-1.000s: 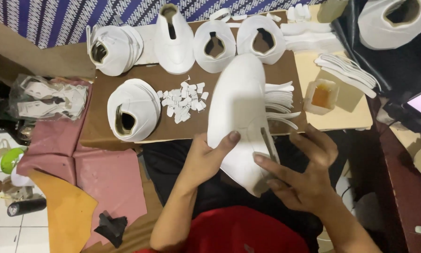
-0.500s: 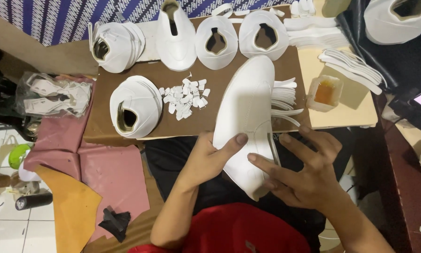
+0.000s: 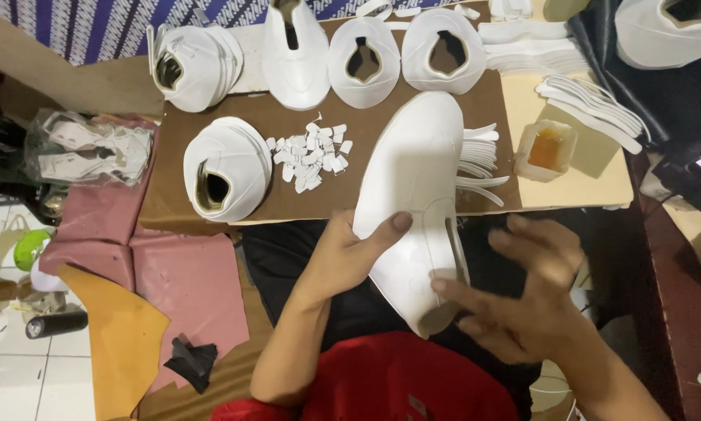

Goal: The person handles white shoe uppers and long white foam strips at a work table. They pick up a shoe upper, turn it over, and then repeatedly pick up foam strips, align them, and place them in rows on the table.

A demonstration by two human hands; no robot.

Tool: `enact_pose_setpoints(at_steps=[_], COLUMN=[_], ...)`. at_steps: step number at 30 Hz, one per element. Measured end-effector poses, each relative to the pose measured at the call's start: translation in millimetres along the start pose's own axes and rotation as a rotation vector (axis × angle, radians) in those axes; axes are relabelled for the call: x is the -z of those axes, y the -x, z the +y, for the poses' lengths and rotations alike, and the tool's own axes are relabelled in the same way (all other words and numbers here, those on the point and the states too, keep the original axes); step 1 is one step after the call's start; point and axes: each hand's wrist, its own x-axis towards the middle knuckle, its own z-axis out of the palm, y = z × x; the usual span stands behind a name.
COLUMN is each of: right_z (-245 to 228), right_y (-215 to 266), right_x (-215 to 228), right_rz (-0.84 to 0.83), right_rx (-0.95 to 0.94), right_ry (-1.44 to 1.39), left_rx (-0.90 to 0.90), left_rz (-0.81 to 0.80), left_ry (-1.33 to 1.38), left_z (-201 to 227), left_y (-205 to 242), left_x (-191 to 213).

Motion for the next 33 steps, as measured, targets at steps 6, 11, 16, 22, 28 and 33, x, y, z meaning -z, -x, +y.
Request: enact_pose_setpoints(at_steps=[6, 11, 16, 22, 28, 33], right_z=[-4.1, -1.5, -0.8, 0.5, -3.0, -1.8], right_y=[0.5, 6.0, 1.1, 0.7, 0.8, 0.7], right_x=[-2.7, 2.9, 3.6, 3.8, 2.7, 0.3], right_rz=[0.021, -0.065, -0.043, -0.069, -0.08, -0.076], right_rx=[0.12, 0.189, 0.237, 0.236, 0.233, 0.197], right_ry=[0.099, 0.157, 0.185, 0.118, 0.097, 0.025], left_rx=[0.003, 0.034, 0.05, 0.057, 0.075, -0.011], left_rz=[-0.03, -0.044, -0.06, -0.086, -0.106, -0.11], left_ry=[0.013, 0.028, 0.029, 0.055, 0.098, 0.077], left_z=[3.0, 4.3, 3.2, 1.8, -0.9, -7.1], left_y=[-0.2, -0.5, 0.4, 0.1, 0.1, 0.2], left_x=[-0.9, -1.0, -0.9, 0.1, 0.3, 2.1])
